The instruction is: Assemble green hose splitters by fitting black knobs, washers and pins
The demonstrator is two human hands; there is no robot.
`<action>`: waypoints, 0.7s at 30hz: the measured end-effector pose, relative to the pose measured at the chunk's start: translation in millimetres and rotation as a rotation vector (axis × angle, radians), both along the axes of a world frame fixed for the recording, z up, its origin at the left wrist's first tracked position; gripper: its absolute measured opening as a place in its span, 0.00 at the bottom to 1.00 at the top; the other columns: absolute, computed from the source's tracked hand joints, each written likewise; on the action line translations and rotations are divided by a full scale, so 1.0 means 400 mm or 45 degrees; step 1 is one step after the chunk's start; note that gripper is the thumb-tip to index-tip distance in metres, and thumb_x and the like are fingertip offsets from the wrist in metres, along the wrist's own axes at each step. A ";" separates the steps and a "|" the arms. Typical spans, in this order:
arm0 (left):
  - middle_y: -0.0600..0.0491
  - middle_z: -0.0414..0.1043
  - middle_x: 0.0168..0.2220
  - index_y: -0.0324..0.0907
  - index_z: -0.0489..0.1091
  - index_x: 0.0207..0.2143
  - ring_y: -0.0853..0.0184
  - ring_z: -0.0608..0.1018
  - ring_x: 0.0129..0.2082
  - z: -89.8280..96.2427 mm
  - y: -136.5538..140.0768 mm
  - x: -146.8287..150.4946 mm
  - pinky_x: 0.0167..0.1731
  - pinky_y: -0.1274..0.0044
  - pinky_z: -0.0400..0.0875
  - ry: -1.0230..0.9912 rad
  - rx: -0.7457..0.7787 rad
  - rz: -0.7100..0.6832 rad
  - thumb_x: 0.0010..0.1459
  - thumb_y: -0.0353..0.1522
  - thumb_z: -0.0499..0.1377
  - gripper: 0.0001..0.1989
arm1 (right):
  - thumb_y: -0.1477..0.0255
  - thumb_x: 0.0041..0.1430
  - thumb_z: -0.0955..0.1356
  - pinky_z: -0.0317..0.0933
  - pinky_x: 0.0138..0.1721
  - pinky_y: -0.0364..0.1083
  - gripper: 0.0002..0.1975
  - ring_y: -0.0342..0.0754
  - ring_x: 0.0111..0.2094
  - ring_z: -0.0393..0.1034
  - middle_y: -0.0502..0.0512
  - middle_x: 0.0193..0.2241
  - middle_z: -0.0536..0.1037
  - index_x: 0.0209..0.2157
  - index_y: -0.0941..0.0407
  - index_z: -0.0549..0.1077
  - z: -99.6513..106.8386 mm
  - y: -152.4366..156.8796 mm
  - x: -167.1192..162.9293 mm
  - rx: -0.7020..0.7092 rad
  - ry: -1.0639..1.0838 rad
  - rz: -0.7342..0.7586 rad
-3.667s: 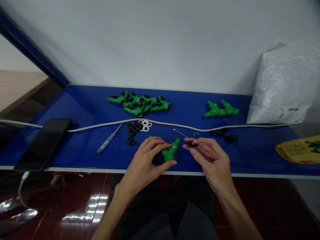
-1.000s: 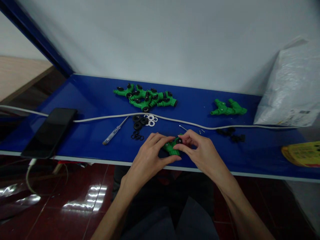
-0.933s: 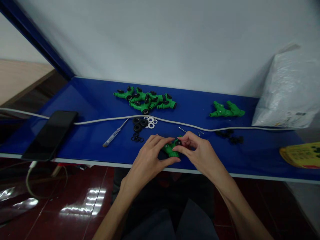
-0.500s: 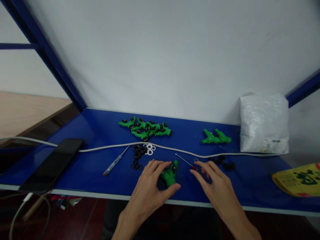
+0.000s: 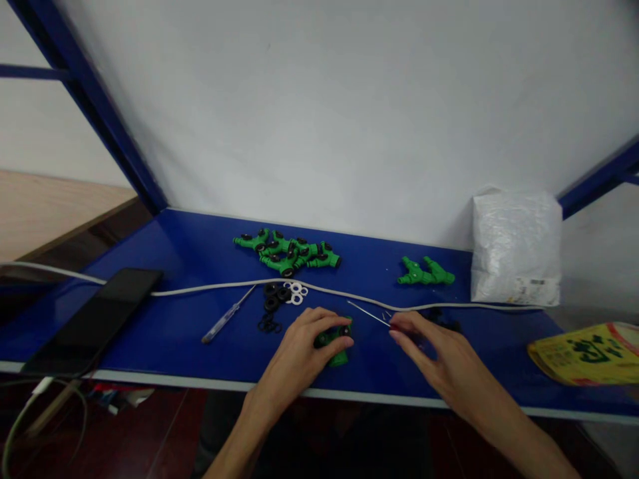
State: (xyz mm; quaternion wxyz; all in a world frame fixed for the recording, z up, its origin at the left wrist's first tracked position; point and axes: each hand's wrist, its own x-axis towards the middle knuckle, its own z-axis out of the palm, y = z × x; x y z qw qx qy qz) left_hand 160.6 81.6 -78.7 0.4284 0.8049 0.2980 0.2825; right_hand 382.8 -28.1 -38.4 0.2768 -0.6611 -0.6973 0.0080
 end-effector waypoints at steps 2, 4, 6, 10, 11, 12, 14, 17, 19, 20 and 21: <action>0.53 0.79 0.47 0.51 0.79 0.49 0.62 0.78 0.49 -0.001 0.002 0.000 0.53 0.70 0.71 -0.005 0.010 -0.005 0.62 0.38 0.65 0.13 | 0.69 0.70 0.65 0.74 0.44 0.47 0.09 0.50 0.41 0.80 0.55 0.42 0.82 0.47 0.52 0.76 0.046 0.001 0.012 0.013 -0.091 0.100; 0.54 0.79 0.46 0.50 0.79 0.48 0.63 0.78 0.49 -0.002 0.005 0.001 0.52 0.70 0.71 -0.008 0.019 -0.009 0.62 0.38 0.66 0.12 | 0.68 0.71 0.63 0.74 0.42 0.46 0.12 0.50 0.41 0.79 0.57 0.42 0.81 0.48 0.52 0.77 0.079 0.007 0.023 0.055 -0.169 0.165; 0.54 0.79 0.46 0.50 0.79 0.47 0.63 0.78 0.48 -0.003 0.008 0.001 0.52 0.71 0.71 -0.008 0.029 -0.012 0.61 0.38 0.66 0.12 | 0.67 0.72 0.62 0.73 0.38 0.45 0.14 0.49 0.39 0.79 0.58 0.41 0.81 0.47 0.53 0.78 0.098 0.012 0.030 0.065 -0.216 0.218; 0.54 0.79 0.46 0.51 0.79 0.48 0.63 0.78 0.48 -0.004 0.009 0.000 0.52 0.70 0.72 0.003 0.041 -0.023 0.62 0.39 0.65 0.12 | 0.67 0.72 0.62 0.73 0.39 0.47 0.15 0.50 0.39 0.78 0.59 0.41 0.79 0.49 0.51 0.79 0.115 0.020 0.030 -0.032 -0.262 0.273; 0.54 0.79 0.46 0.51 0.79 0.48 0.62 0.78 0.48 -0.003 0.009 0.000 0.52 0.70 0.72 0.005 0.042 -0.024 0.62 0.39 0.65 0.13 | 0.67 0.72 0.61 0.73 0.40 0.48 0.16 0.50 0.38 0.77 0.59 0.41 0.79 0.49 0.51 0.79 0.117 0.022 0.029 -0.045 -0.275 0.283; 0.54 0.79 0.46 0.51 0.79 0.48 0.62 0.78 0.48 -0.003 0.009 -0.001 0.52 0.70 0.72 0.008 0.043 -0.021 0.62 0.39 0.65 0.13 | 0.66 0.72 0.60 0.73 0.39 0.48 0.17 0.50 0.38 0.77 0.59 0.40 0.79 0.49 0.51 0.79 0.119 0.024 0.028 -0.044 -0.291 0.296; 0.54 0.80 0.46 0.51 0.79 0.48 0.63 0.79 0.48 -0.001 0.009 -0.001 0.52 0.70 0.72 0.012 0.045 -0.014 0.62 0.39 0.66 0.13 | 0.66 0.72 0.60 0.73 0.37 0.48 0.18 0.50 0.37 0.77 0.60 0.39 0.79 0.48 0.52 0.80 0.121 0.029 0.027 -0.031 -0.323 0.325; 0.54 0.80 0.46 0.51 0.79 0.49 0.62 0.79 0.48 0.000 0.009 -0.001 0.53 0.70 0.72 0.010 0.058 -0.016 0.62 0.39 0.66 0.13 | 0.68 0.71 0.60 0.73 0.36 0.48 0.17 0.51 0.37 0.76 0.60 0.39 0.79 0.49 0.52 0.79 0.122 0.032 0.033 -0.058 -0.350 0.353; 0.54 0.79 0.47 0.51 0.79 0.49 0.62 0.79 0.48 -0.001 0.009 -0.002 0.53 0.70 0.72 0.007 0.065 -0.023 0.62 0.40 0.65 0.13 | 0.70 0.70 0.60 0.72 0.35 0.48 0.17 0.51 0.37 0.76 0.60 0.39 0.79 0.50 0.51 0.79 0.121 0.030 0.038 -0.101 -0.361 0.386; 0.54 0.79 0.47 0.51 0.79 0.49 0.62 0.78 0.48 -0.001 0.008 -0.002 0.53 0.70 0.72 0.006 0.066 -0.028 0.62 0.40 0.65 0.13 | 0.71 0.70 0.60 0.71 0.34 0.47 0.18 0.51 0.36 0.75 0.60 0.40 0.79 0.51 0.51 0.78 0.121 0.029 0.041 -0.109 -0.367 0.402; 0.54 0.79 0.47 0.51 0.79 0.49 0.62 0.78 0.49 -0.002 0.008 -0.002 0.53 0.70 0.72 0.008 0.064 -0.033 0.62 0.40 0.65 0.13 | 0.73 0.70 0.59 0.71 0.34 0.47 0.18 0.50 0.37 0.75 0.59 0.40 0.79 0.51 0.50 0.78 0.121 0.029 0.041 -0.110 -0.375 0.417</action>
